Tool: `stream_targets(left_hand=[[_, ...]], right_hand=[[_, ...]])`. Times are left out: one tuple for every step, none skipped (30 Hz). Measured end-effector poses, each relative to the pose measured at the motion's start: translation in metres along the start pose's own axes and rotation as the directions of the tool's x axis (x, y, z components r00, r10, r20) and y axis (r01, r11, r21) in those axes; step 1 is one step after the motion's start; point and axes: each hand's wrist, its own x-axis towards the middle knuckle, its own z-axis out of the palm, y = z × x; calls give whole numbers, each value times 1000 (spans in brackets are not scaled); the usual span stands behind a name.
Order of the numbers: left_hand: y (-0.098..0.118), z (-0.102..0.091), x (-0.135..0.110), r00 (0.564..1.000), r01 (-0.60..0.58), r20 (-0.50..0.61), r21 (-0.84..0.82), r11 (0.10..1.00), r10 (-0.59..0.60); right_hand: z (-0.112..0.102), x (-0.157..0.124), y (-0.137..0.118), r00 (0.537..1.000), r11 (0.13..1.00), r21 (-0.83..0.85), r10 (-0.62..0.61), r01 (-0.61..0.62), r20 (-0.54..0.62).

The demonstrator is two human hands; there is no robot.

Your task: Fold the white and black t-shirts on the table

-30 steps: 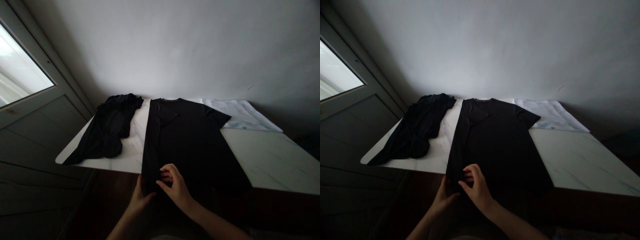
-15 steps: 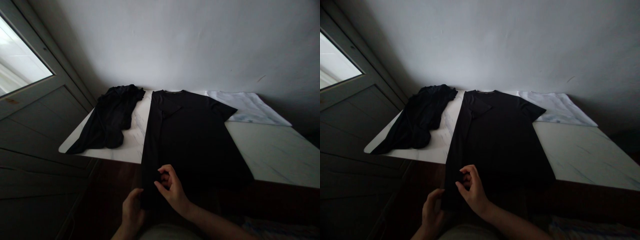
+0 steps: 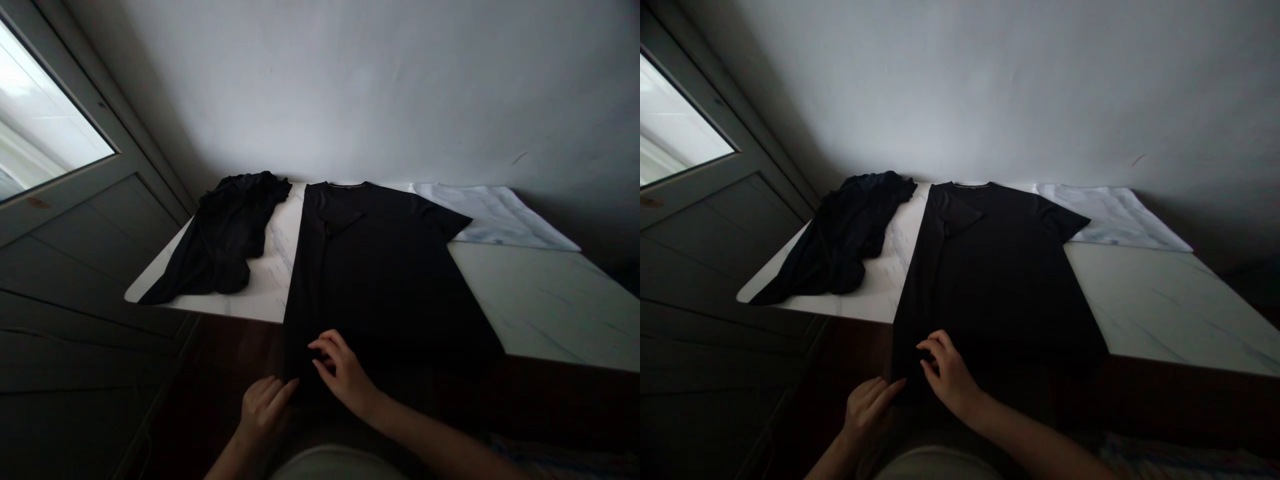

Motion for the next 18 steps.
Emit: stream_targets(left_hand=[[-2,1,1,999,-3,49,19,1000,2],[-4,0,2,994,-4,105,33,999,1],[-6,-2,6,985,-10,170,38,999,3],[-8,-7,11,971,-26,239,34,999,18],[-10,-14,18,955,-49,295,25,998,39],[-11,-23,27,944,-71,325,14,997,63],[-13,-33,40,942,-89,326,-1,996,84],[-14,-45,55,948,-101,301,-17,995,101],[-16,-56,73,961,-96,260,-29,995,100],[-18,-65,94,972,-84,216,-41,996,91],[-21,-71,117,980,-62,188,-45,997,69],[-25,-73,141,982,-39,182,-35,999,44],[-31,-72,164,982,-22,190,-6,1000,23],[-38,-68,186,978,-21,208,25,999,15],[-48,-61,206,968,-44,249,44,998,32],[-59,-53,222,951,-79,304,46,996,62],[-72,-45,234,924,-113,372,37,993,92],[-84,-37,244,891,-143,438,15,990,122]], right_hand=[[-3,1,1,999,999,-35,2,-1,35],[-7,2,-1,997,997,-81,2,4,81],[-14,4,-4,991,991,-133,0,17,130],[-22,8,-9,985,982,-184,-8,41,174],[-31,13,-14,979,971,-228,-25,72,203],[-41,21,-19,975,958,-264,-54,111,215],[-51,31,-23,973,943,-295,-94,154,209],[-61,44,-25,971,924,-327,-141,199,192],[-69,59,-25,967,898,-368,-189,241,171],[-77,76,-23,960,865,-419,-232,276,154],[-83,94,-19,953,824,-479,-264,302,147],[-88,113,-13,948,779,-541,-282,318,151],[-92,131,-6,946,735,-598,-282,320,160],[-97,149,0,950,695,-650,-269,307,161],[-102,165,6,956,656,-699,-252,285,153],[-107,179,11,961,614,-745,-241,260,136],[-113,190,14,963,569,-787,-244,241,119],[-119,199,16,958,520,-819,-261,244,119]])
